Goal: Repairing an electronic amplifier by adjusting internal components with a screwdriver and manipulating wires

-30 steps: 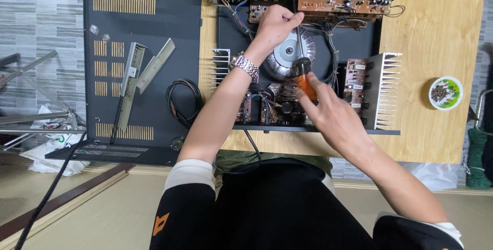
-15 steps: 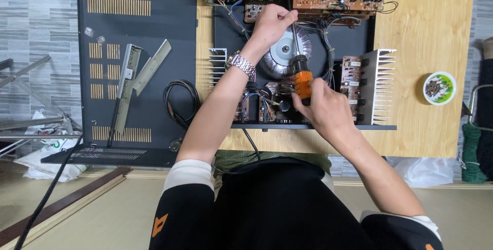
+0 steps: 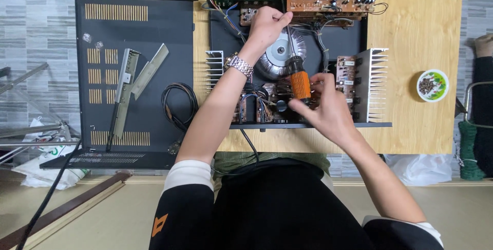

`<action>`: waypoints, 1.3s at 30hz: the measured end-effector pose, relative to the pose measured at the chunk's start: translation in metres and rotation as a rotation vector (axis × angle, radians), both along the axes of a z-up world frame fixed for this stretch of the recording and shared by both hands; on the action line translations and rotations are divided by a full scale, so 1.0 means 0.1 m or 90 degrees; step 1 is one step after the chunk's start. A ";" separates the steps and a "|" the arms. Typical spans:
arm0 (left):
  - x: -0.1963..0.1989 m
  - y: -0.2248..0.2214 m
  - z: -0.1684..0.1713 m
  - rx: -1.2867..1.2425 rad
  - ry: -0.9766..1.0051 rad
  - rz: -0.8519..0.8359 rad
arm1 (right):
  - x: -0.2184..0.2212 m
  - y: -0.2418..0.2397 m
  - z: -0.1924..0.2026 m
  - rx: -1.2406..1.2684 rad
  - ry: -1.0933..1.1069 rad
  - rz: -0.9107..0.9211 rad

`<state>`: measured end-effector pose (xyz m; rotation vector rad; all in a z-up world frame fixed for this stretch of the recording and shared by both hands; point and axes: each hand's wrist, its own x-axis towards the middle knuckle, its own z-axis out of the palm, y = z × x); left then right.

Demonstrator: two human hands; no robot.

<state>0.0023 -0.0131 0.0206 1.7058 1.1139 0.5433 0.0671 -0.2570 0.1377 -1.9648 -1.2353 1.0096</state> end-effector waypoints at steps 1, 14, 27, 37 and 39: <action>0.01 0.00 -0.03 0.012 -0.008 0.000 | 0.00 -0.02 -0.03 0.045 -0.174 0.057; -0.01 -0.01 0.02 0.011 -0.014 -0.017 | 0.02 -0.03 -0.27 0.013 -0.539 0.081; -0.01 -0.02 0.03 0.005 -0.039 -0.014 | -0.03 -0.01 -0.28 -0.013 -0.419 0.044; 0.00 -0.02 0.00 0.002 -0.038 -0.013 | -0.03 0.04 -0.12 -0.039 -0.229 -0.002; 0.00 -0.02 0.00 -0.007 -0.034 -0.008 | -0.04 0.04 -0.11 -0.034 -0.222 -0.002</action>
